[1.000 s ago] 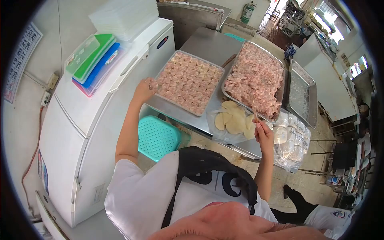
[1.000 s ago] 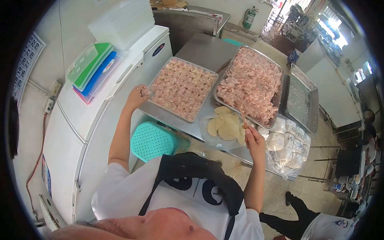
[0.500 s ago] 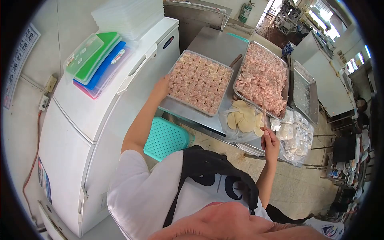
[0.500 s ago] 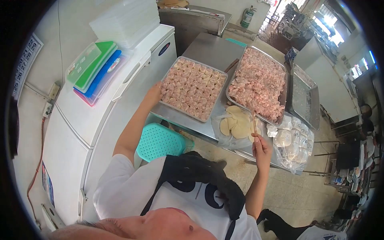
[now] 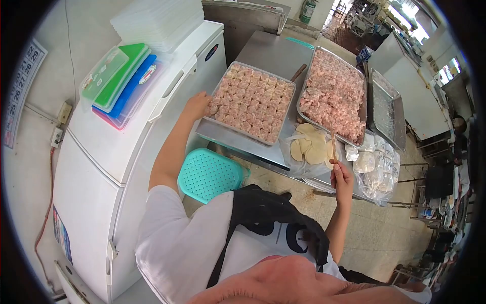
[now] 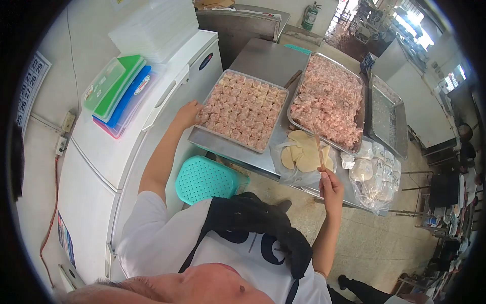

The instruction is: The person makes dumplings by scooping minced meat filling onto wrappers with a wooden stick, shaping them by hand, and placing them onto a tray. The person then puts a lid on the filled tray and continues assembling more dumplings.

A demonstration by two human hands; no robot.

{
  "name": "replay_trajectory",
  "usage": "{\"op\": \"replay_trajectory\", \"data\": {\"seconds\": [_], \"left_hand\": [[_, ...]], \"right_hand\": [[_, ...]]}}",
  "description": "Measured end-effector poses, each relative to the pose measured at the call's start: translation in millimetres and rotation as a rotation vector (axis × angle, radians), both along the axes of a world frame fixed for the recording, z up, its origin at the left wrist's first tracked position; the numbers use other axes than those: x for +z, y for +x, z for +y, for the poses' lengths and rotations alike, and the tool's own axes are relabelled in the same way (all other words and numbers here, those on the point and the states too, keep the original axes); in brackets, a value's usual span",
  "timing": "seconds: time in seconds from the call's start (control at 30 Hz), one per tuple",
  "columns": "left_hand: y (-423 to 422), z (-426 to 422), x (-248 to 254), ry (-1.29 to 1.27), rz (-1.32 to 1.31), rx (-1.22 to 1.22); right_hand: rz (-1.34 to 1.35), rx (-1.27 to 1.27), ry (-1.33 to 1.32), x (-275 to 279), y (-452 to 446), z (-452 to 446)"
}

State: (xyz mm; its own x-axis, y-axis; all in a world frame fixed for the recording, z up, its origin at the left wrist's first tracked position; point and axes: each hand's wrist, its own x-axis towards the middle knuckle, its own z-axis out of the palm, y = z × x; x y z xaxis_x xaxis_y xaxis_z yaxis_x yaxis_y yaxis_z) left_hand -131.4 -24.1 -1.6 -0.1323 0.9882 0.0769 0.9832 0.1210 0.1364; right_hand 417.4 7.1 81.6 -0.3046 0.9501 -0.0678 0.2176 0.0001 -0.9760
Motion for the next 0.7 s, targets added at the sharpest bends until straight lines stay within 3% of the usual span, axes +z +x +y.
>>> {"op": "replay_trajectory", "data": {"seconds": [0.17,0.37,0.5,0.57,0.7], "left_hand": [[3.4,12.1,-8.5,0.144,-0.014,0.06],[-2.0,-3.3,-6.0,-0.056,-0.082,0.054],[-4.6,-22.4,-0.5,-0.009,-0.132,0.07],[20.2,-32.4,28.9,0.038,-0.407,0.288],[41.0,-28.6,24.7,-0.068,-0.471,0.318]], "right_hand": [[-0.005,-0.032,-0.011,-2.4,8.5,-5.5],[-0.003,-0.009,-0.002,-7.9,11.7,-2.9],[0.009,-0.013,-0.027,-4.6,7.1,-1.2],[0.006,-0.002,-0.027,-6.9,6.4,1.4],[-0.016,0.004,-0.04,-6.5,1.4,3.8]]}}
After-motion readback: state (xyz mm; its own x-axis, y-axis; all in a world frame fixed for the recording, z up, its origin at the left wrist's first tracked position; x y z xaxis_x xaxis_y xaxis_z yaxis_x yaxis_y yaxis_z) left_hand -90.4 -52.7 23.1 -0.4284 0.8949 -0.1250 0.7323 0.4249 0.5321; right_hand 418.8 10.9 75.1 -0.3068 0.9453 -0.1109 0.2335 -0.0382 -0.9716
